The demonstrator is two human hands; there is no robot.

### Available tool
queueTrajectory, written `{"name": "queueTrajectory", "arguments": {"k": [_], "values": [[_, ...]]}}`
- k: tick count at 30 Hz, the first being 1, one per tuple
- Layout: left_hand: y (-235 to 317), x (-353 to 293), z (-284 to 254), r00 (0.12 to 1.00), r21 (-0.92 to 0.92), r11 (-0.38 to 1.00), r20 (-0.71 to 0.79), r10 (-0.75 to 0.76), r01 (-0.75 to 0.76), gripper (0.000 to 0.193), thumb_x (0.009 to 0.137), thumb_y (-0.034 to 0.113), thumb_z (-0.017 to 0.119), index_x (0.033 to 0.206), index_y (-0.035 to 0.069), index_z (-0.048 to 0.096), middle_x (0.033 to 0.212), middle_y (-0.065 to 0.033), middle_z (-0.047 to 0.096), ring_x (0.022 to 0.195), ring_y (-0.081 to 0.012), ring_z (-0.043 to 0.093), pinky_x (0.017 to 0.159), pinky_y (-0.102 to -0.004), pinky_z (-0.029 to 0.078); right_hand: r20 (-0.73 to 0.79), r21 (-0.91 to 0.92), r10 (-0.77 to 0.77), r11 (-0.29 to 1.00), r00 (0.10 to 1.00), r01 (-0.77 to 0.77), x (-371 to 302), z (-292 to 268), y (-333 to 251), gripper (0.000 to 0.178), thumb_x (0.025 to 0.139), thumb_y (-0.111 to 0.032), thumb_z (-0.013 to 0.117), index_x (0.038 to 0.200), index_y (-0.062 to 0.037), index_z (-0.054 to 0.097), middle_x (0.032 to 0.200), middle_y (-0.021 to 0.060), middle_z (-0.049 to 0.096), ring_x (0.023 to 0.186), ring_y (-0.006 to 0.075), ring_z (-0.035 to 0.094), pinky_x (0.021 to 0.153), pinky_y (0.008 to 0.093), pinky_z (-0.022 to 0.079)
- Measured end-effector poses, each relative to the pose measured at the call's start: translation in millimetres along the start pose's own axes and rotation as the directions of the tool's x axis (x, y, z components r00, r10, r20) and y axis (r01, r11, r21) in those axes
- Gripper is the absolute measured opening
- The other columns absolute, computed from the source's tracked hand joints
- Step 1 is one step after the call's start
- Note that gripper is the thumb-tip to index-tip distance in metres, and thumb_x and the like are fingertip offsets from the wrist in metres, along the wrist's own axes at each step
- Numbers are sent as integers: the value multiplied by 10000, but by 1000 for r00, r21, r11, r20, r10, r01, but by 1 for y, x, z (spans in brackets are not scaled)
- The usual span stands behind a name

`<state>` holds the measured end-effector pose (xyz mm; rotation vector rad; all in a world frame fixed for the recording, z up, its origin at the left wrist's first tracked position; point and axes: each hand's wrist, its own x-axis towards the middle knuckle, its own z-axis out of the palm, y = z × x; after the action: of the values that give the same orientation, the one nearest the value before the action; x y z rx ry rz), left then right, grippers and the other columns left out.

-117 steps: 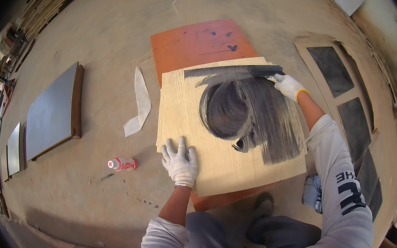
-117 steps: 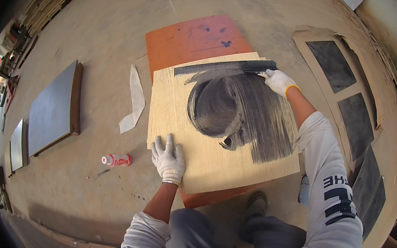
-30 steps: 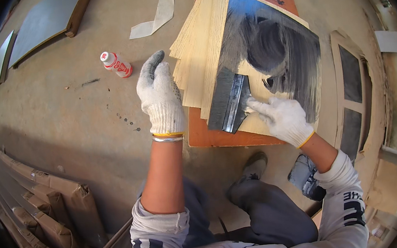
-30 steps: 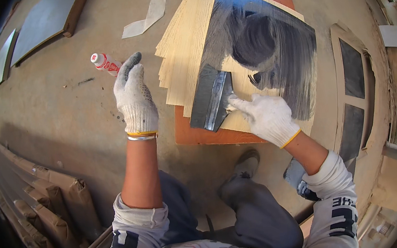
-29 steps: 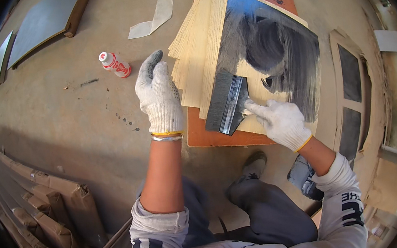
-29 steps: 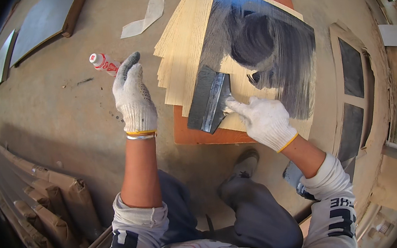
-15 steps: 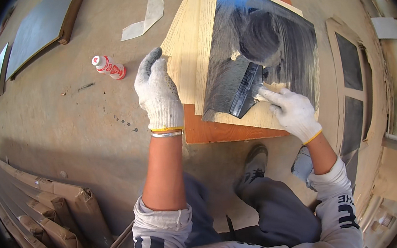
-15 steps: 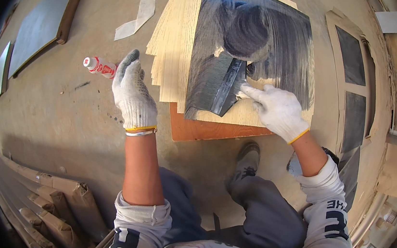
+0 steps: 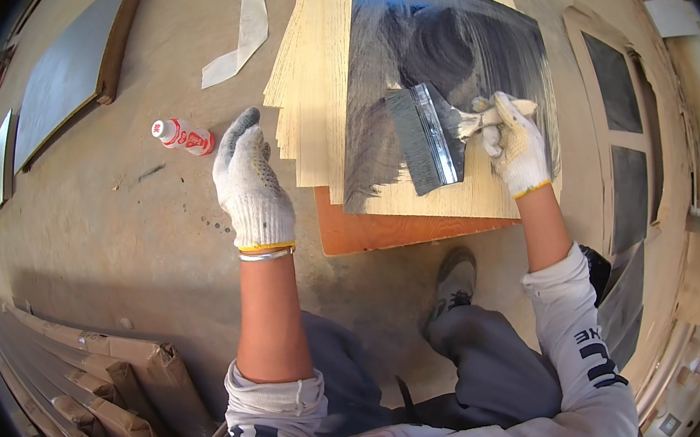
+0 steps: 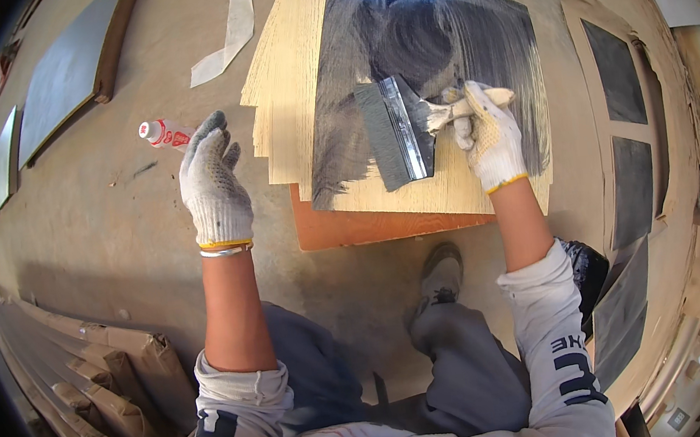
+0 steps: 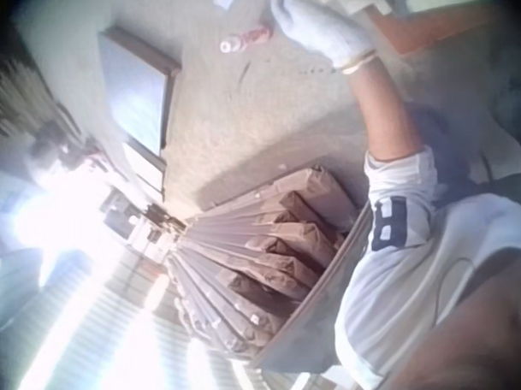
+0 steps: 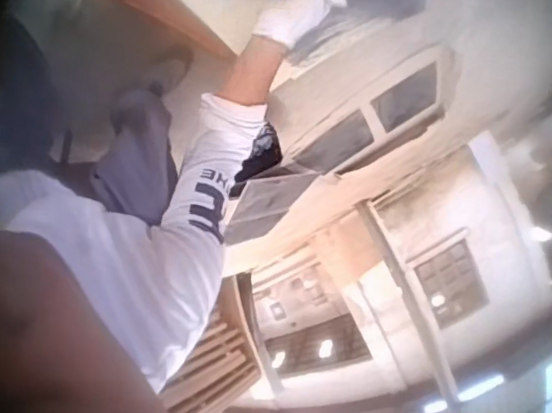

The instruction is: The person applies dark paint to rectangular wooden boards using a brush. They repeatedly dip the brush into a paint container, spread the paint across each board, and place the finished boards aside.

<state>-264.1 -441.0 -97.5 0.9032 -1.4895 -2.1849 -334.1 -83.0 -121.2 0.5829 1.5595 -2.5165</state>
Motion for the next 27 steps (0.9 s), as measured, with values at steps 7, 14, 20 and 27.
{"name": "queueTrajectory", "arguments": {"k": [7,14,20,27], "values": [[4,-1,-10,999,-3,999,30,33,-33,407,1014,170,617,1380,-1,667,1380,-110,678,1239,-241,612,1085,-415,468,180,-428,100,903,979,-14,-5,-32,-54,163,1016,-112,694,1137,-24,630,910,169,750,426,50,487,359,193,320],[-5,-4,2,999,50,998,35,21,-22,387,1006,154,621,1356,-1,681,1348,-96,693,1191,-224,626,1051,-411,487,469,-385,247,921,848,-56,-4,53,-15,242,991,-120,728,1140,6,585,897,139,684,785,227,715,529,337,602],[-11,4,-6,999,89,995,22,46,-48,365,1004,141,619,1332,-2,690,1337,-94,698,1173,-218,632,1039,-405,493,491,-418,360,896,793,-148,0,69,-8,198,989,-52,703,1141,8,592,921,98,668,847,208,718,558,334,592],[-21,5,9,987,219,974,158,20,-55,386,1005,148,619,1339,-31,690,1327,-104,713,1187,-191,648,1027,-356,495,579,-409,258,913,774,2,0,79,4,197,987,-85,724,1147,-25,626,936,110,698,819,188,726,589,299,588]]}}
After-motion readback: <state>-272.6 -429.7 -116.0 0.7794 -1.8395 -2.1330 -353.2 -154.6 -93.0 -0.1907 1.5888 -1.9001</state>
